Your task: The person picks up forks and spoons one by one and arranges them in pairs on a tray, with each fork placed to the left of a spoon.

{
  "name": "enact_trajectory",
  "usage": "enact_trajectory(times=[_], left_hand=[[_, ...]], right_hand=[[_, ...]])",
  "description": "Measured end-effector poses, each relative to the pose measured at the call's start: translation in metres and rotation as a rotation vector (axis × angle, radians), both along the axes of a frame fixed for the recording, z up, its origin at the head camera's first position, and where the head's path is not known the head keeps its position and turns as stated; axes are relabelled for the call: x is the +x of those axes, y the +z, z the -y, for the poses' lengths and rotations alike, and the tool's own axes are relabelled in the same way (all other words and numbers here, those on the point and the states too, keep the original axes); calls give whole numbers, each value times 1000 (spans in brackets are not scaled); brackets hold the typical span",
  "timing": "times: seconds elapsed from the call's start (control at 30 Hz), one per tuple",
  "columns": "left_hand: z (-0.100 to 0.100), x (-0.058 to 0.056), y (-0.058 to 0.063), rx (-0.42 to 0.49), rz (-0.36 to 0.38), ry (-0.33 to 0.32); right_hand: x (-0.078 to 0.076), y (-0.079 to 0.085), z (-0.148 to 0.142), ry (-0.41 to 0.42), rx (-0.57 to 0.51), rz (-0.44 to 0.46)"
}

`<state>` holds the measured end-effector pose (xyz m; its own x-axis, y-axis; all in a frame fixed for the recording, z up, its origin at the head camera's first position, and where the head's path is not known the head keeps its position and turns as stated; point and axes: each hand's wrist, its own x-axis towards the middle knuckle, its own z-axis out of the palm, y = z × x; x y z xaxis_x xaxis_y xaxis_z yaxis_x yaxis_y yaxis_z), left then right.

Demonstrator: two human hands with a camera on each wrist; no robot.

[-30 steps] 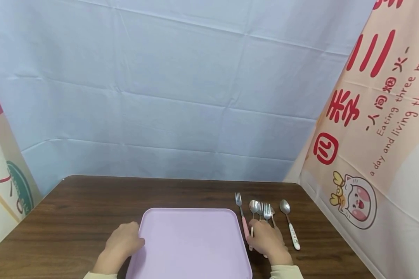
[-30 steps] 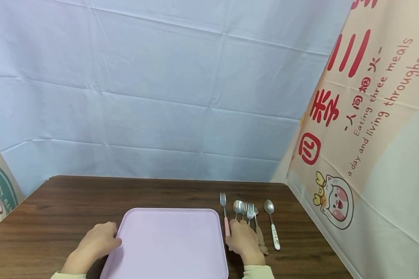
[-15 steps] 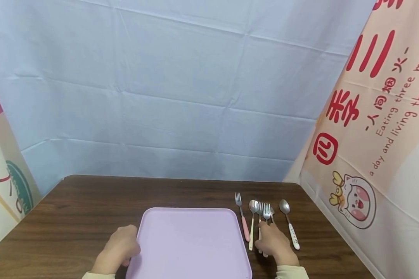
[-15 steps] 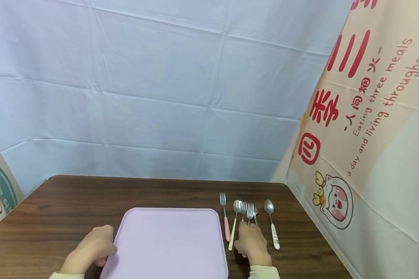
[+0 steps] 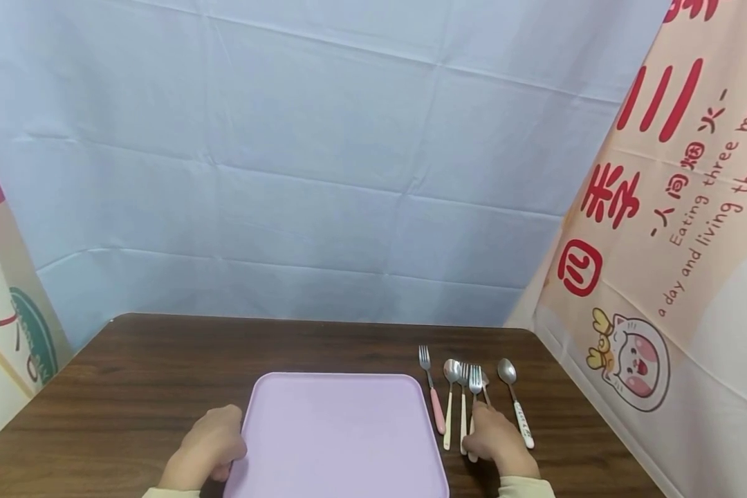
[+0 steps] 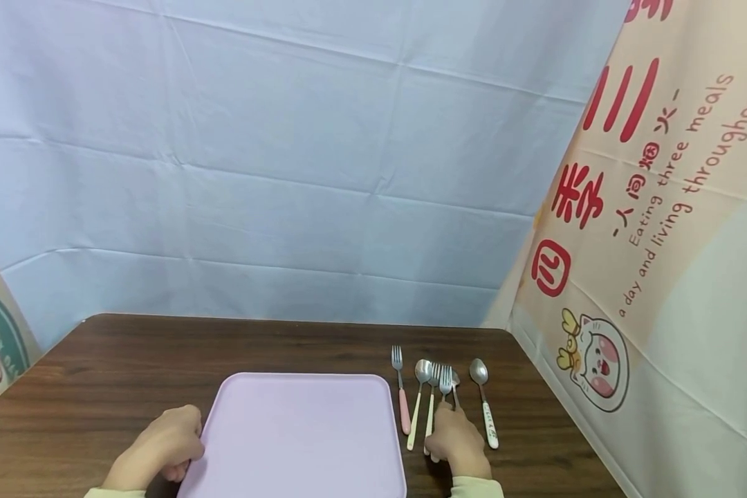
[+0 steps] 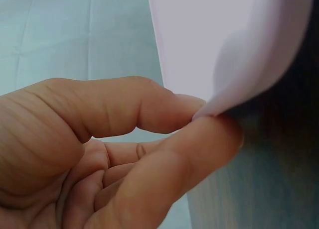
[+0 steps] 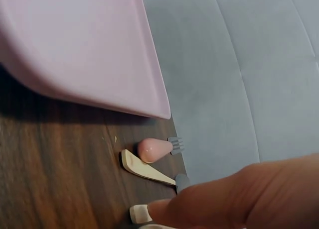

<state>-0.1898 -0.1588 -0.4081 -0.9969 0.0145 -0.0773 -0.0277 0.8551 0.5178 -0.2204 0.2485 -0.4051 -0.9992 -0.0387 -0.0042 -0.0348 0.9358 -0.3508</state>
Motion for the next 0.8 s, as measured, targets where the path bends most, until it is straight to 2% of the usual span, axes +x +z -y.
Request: enact_trajectory(times=[0.3, 0.5, 0.67, 0.8], left_hand=[[1, 2, -1, 32, 11, -17], [0, 1, -1, -17, 17, -19], [-2, 0, -3, -49, 22, -15], [-2, 0, -4, -55, 19, -11]], right_hand=[[3, -1, 2, -72, -99, 29], [0, -4, 5, -107, -188, 46], [-1, -5, 4, -135, -200, 52], [-3, -5, 3, -149, -165, 54]])
